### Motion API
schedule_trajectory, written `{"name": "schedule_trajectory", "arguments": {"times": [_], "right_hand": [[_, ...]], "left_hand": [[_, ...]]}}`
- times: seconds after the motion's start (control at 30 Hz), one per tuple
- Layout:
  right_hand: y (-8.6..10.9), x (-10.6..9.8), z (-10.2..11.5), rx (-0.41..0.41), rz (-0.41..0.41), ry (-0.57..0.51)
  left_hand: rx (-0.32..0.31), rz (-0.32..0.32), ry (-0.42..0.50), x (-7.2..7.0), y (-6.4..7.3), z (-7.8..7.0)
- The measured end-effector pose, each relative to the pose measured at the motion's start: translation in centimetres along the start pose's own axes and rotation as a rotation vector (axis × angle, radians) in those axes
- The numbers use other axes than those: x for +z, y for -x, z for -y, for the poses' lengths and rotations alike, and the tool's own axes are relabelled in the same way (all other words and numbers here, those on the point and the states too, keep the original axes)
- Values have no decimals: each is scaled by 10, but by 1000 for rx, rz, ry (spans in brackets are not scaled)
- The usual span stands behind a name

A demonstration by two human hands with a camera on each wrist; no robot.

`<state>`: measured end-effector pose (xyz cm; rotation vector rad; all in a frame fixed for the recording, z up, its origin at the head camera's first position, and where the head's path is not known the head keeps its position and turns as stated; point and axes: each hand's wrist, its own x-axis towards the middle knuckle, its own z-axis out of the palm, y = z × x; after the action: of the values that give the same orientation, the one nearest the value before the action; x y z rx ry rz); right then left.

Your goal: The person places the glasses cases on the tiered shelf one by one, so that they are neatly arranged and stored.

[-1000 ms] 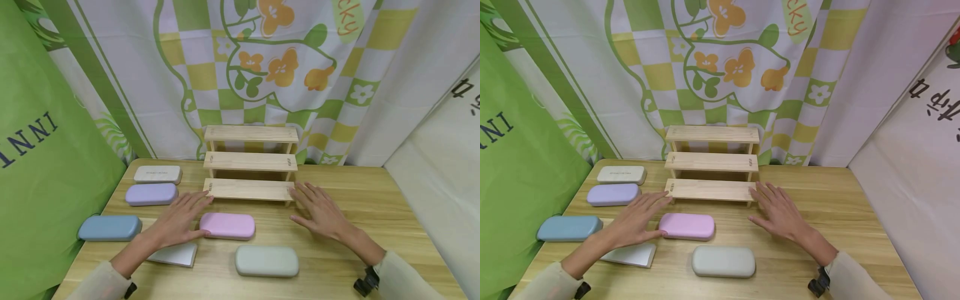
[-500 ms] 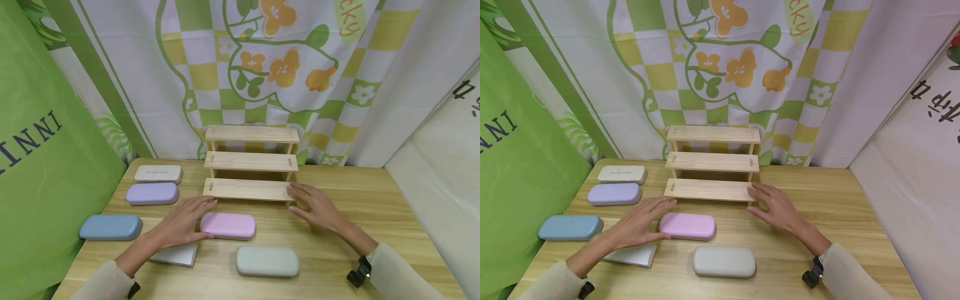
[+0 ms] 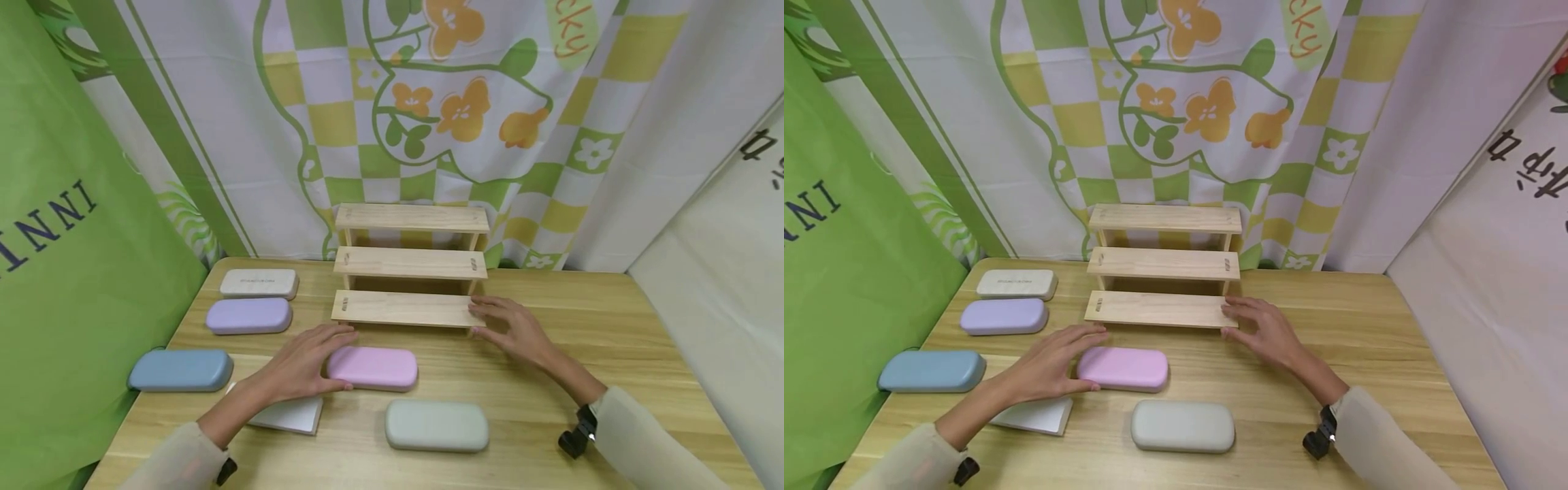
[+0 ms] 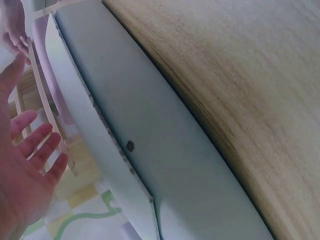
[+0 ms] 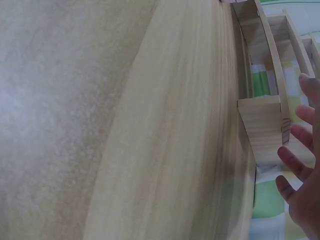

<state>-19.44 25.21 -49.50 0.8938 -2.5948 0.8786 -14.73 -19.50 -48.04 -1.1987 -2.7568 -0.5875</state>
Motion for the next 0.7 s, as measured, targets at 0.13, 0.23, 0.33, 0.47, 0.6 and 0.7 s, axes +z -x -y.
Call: {"name": "schedule_trajectory", "arguments": {"times": [0.13, 0.23, 0.33, 0.47, 0.6, 0.7], "right_hand": [[-1, 1, -2, 26, -6, -43], [-1, 2, -2, 51, -10, -67], [-1, 3, -3, 61, -16, -76], [-2, 6, -5, 60, -28, -85], [-2, 8, -9, 62, -38, -98], [-2, 9, -10, 65, -42, -109]], "left_hand": [[4, -2, -9, 3, -1, 1], [7, -4, -10, 4, -3, 0], [6, -5, -2, 5, -5, -1], [3, -1, -1, 7, -7, -1], [-5, 14, 3, 9, -8, -2], [-10, 24, 2, 11, -8, -3]]}}
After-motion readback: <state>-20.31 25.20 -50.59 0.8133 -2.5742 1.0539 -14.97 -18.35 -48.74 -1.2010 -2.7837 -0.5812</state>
